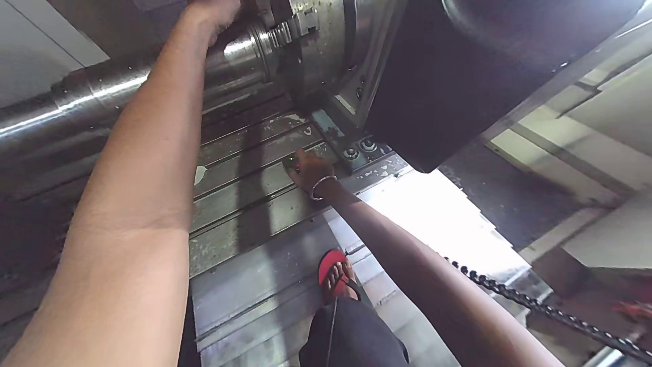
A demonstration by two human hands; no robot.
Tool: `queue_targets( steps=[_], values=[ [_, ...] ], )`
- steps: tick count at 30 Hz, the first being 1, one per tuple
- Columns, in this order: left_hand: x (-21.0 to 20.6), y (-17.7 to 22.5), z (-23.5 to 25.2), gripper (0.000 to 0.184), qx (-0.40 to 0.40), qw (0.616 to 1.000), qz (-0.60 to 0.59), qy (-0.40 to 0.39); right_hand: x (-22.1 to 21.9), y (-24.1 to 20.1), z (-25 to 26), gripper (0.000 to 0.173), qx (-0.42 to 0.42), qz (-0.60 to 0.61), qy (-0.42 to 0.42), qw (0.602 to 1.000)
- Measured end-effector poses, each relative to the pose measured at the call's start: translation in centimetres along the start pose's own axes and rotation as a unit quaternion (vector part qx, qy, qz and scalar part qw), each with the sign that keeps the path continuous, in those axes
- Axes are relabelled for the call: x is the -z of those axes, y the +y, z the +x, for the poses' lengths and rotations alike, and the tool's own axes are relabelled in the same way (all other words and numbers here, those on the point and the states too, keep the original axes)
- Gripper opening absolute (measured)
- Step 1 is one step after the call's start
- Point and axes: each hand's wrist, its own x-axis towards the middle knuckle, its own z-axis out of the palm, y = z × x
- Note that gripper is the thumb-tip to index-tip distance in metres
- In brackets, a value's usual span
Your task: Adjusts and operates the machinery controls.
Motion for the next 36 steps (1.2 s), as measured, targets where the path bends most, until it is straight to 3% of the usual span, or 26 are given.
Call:
queue_targets(
  steps=[4, 13, 30, 36],
  values=[
    [-0.02, 0.25, -0.36, 0.032, 0.004, 1.0, 0.015, -0.001, 0.28, -0.22, -0.3, 0.08, -0.027, 0.009, -0.006, 1.0],
    [-0.07, 0.33, -0.48, 0.033, 0.003, 1.0, 0.012, 0.002, 0.46, -0.39, -0.12, 0.065, -0.022, 0.0, -0.021, 1.0],
    [-0.08, 0.31, -0.33, 0.033, 0.0, 1.0, -0.006, 0.005, 0.62, -0.45, -0.3, 0.06, -0.011, -0.008, -0.03, 0.999],
    [0.13, 0.28, -0.06, 0.036, 0.0, 1.0, 0.009, 0.008, 0.69, -0.18, -0.11, 0.077, -0.013, 0.002, -0.028, 1.0]
  ],
)
